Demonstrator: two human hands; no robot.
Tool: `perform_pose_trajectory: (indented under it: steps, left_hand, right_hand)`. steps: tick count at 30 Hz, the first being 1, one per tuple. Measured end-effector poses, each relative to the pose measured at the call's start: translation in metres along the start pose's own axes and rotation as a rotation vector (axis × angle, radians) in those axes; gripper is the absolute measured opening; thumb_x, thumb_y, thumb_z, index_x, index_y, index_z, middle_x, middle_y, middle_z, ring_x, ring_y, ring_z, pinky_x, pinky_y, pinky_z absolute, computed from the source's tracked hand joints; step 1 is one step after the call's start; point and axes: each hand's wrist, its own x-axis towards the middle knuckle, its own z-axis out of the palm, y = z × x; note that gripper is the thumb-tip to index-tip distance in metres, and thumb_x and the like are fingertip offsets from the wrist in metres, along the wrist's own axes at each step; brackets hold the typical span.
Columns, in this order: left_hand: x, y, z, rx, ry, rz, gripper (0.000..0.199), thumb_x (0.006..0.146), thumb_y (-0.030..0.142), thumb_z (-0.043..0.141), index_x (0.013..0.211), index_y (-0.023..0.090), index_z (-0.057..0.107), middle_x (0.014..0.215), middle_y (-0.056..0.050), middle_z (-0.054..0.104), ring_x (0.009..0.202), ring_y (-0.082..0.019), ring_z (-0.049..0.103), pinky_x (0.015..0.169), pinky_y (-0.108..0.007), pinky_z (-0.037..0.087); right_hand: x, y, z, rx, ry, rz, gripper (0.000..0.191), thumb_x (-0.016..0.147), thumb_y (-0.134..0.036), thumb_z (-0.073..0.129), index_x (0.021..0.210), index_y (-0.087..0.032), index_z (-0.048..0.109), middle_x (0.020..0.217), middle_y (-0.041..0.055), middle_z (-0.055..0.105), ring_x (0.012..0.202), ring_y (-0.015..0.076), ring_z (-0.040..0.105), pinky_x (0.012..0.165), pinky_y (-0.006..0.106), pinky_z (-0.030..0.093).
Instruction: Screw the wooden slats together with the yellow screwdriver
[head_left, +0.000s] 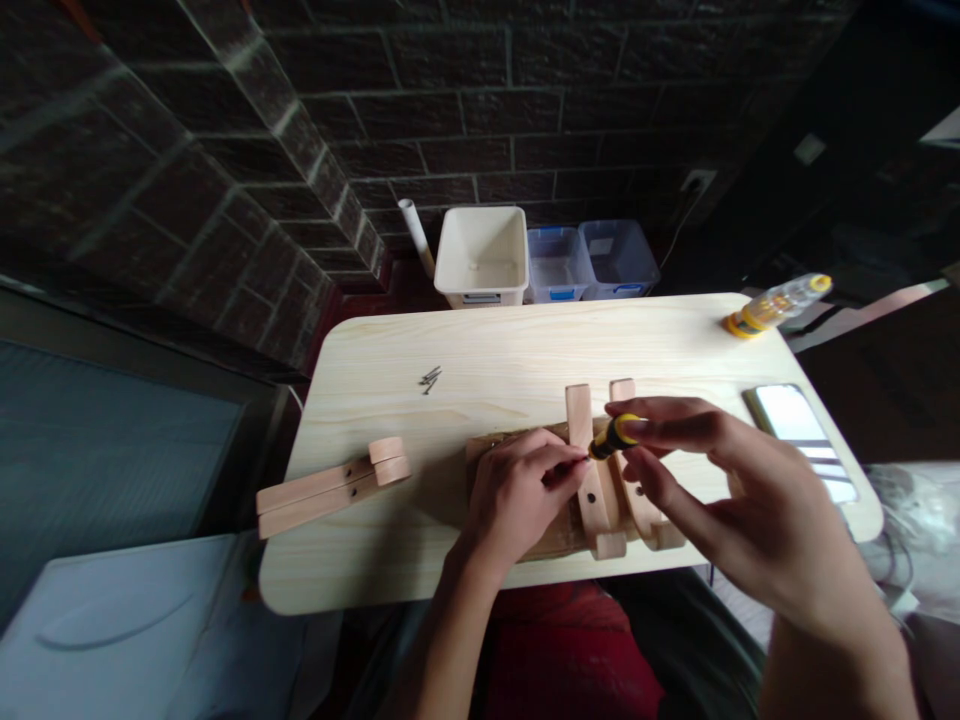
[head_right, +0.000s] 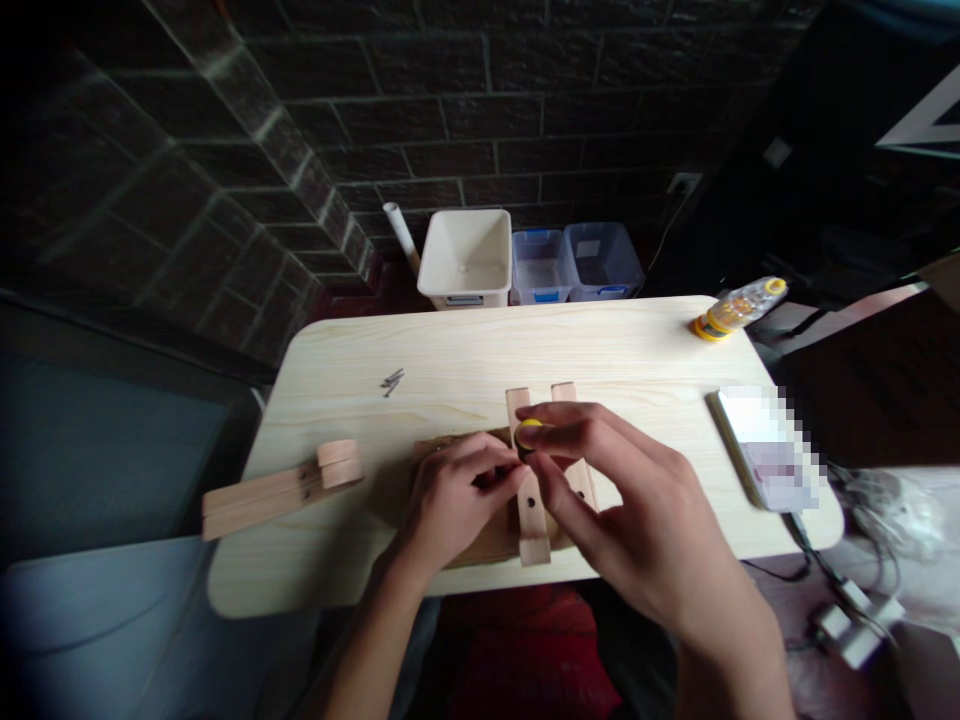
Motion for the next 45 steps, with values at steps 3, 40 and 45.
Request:
perform_pose_trajectory:
  steps: [3, 40, 45]
  left_hand:
    - [0.0, 0.0, 0.0, 0.01, -0.001, 0.002, 0.008, 0.095, 0.022, 0.073, 0.096, 0.025, 0.08, 0.091, 0.001, 0.079, 0.077, -0.013, 0.072, 0.074, -0.025, 0.053]
    - [0.0, 0.0, 0.001, 0.005, -0.009, -0.006, 0.006, 0.095, 0.022, 0.074, 0.096, 0.024, 0.079, 0.091, 0.002, 0.078, 0.074, -0.011, 0.069, 0.071, -0.023, 0.05]
    - [0.0, 0.0, 0.0, -0.007, 0.003, 0.004, 0.008, 0.095, 0.021, 0.072, 0.095, 0.024, 0.079, 0.091, 0.002, 0.077, 0.076, -0.011, 0.07, 0.072, -0.023, 0.05]
  right_hand:
    - [0.002, 0.003, 0.0, -0.04, 0.015, -0.043, 0.025, 0.098, -0.012, 0.071, 0.118, -0.027, 0.071, 0.122, 0.0064, 0.074, 0.113, 0.022, 0.072, 0.091, 0.03, 0.062]
    - [0.0, -0.001, -0.003, -0.051, 0.02, -0.028, 0.024, 0.099, -0.01, 0.07, 0.117, -0.025, 0.072, 0.12, 0.0046, 0.075, 0.11, 0.0167, 0.072, 0.089, 0.022, 0.062]
    - [0.001, -0.003, -0.001, -0.065, 0.039, -0.066, 0.022, 0.098, -0.011, 0.072, 0.116, -0.024, 0.072, 0.118, 0.0048, 0.073, 0.113, 0.0156, 0.07, 0.095, 0.022, 0.059]
